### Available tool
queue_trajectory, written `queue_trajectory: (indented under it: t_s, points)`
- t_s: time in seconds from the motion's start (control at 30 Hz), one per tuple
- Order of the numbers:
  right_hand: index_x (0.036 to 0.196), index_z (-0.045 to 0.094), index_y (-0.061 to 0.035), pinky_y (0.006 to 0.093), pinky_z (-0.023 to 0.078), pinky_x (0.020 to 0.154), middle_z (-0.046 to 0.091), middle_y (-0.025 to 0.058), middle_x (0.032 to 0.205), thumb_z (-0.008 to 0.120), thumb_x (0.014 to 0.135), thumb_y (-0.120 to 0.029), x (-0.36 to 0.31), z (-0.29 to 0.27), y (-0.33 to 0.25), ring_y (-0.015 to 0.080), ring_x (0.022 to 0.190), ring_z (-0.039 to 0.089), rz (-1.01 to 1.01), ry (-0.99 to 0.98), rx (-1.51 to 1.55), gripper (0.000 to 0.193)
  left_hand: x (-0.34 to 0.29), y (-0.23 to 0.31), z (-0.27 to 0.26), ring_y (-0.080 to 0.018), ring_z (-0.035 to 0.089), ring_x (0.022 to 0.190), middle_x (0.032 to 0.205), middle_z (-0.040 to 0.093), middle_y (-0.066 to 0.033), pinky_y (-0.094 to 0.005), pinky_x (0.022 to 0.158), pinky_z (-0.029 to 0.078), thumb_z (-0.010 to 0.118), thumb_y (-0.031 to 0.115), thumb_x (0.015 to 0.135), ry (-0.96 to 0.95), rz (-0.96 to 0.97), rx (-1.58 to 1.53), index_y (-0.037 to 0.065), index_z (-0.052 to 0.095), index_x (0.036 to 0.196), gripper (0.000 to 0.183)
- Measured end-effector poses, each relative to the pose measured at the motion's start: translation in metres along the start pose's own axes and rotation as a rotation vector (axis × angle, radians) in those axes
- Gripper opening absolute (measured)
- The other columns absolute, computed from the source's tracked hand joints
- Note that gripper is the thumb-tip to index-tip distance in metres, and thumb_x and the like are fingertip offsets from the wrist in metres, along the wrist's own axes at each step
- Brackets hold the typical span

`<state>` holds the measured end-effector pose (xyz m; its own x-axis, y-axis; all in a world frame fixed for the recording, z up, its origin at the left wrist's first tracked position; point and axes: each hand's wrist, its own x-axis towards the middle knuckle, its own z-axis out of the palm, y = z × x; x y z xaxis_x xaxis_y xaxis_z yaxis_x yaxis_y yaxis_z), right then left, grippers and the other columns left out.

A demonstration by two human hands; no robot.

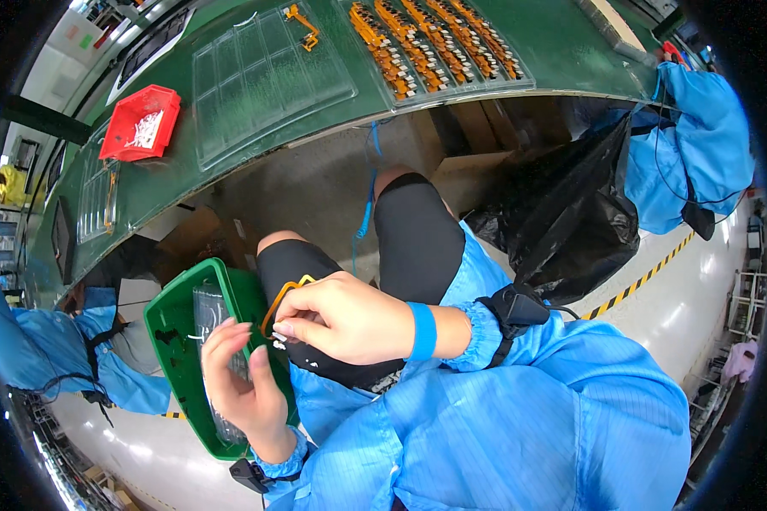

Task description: Assembling small electronic parts and flex cables at a factory workstation.

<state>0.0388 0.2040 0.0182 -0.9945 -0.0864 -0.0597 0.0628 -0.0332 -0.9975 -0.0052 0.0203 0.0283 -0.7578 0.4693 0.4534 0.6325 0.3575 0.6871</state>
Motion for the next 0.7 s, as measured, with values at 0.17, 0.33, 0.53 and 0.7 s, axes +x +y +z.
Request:
queue_trajectory:
  t_s: [0.17, 0.33, 0.53, 0.7]
  points:
    - [0.098, 0.064, 0.0032, 0.0306, 0.055, 0.071, 0.069, 0.0139, 0.085, 0.059, 0.092, -0.012, -0.001, 0.000, -0.002, 0.0201, 0.077, 0.069, -0.068, -0.044, -0.176, 0.018, 0.001, -0.004, 0.009, -0.0282, 0.061, 0.082, 0.083, 0.062, -0.0129, -0.0373, 0.078, 0.049, 0.068, -0.006, 0.076, -0.060, -0.090, -0.183, -0.001, 0.059, 0.086, 0.015]
    - [0.095, 0.064, 0.0041, 0.0297, 0.054, 0.069, 0.069, 0.0116, 0.082, 0.058, 0.093, -0.012, -0.002, 0.000, -0.002, 0.0164, 0.075, 0.066, 0.016, -0.095, 0.000, 0.018, -0.005, -0.007, 0.008, -0.0215, 0.057, 0.087, 0.090, 0.057, -0.0121, -0.0305, 0.081, 0.045, 0.061, -0.006, 0.084, -0.119, -0.162, -0.273, -0.002, 0.054, 0.086, 0.009]
    - [0.084, 0.067, 0.0072, 0.0298, 0.053, 0.063, 0.068, 0.0134, 0.071, 0.056, 0.088, -0.012, 0.001, 0.001, -0.005, 0.0185, 0.066, 0.067, 0.095, -0.097, 0.145, 0.023, -0.006, -0.007, 0.011, -0.0239, 0.057, 0.086, 0.087, 0.057, -0.0119, -0.0344, 0.082, 0.047, 0.061, -0.007, 0.083, -0.104, -0.083, -0.225, -0.002, 0.053, 0.084, 0.009]
    - [0.081, 0.067, 0.0071, 0.0298, 0.053, 0.063, 0.068, 0.0136, 0.070, 0.054, 0.086, -0.010, 0.000, -0.001, -0.010, 0.0185, 0.066, 0.067, 0.158, -0.093, 0.100, 0.022, -0.005, -0.009, 0.013, -0.0278, 0.058, 0.081, 0.080, 0.058, -0.0121, -0.0397, 0.082, 0.048, 0.064, -0.006, 0.077, -0.086, 0.084, -0.042, -0.002, 0.054, 0.081, 0.012]
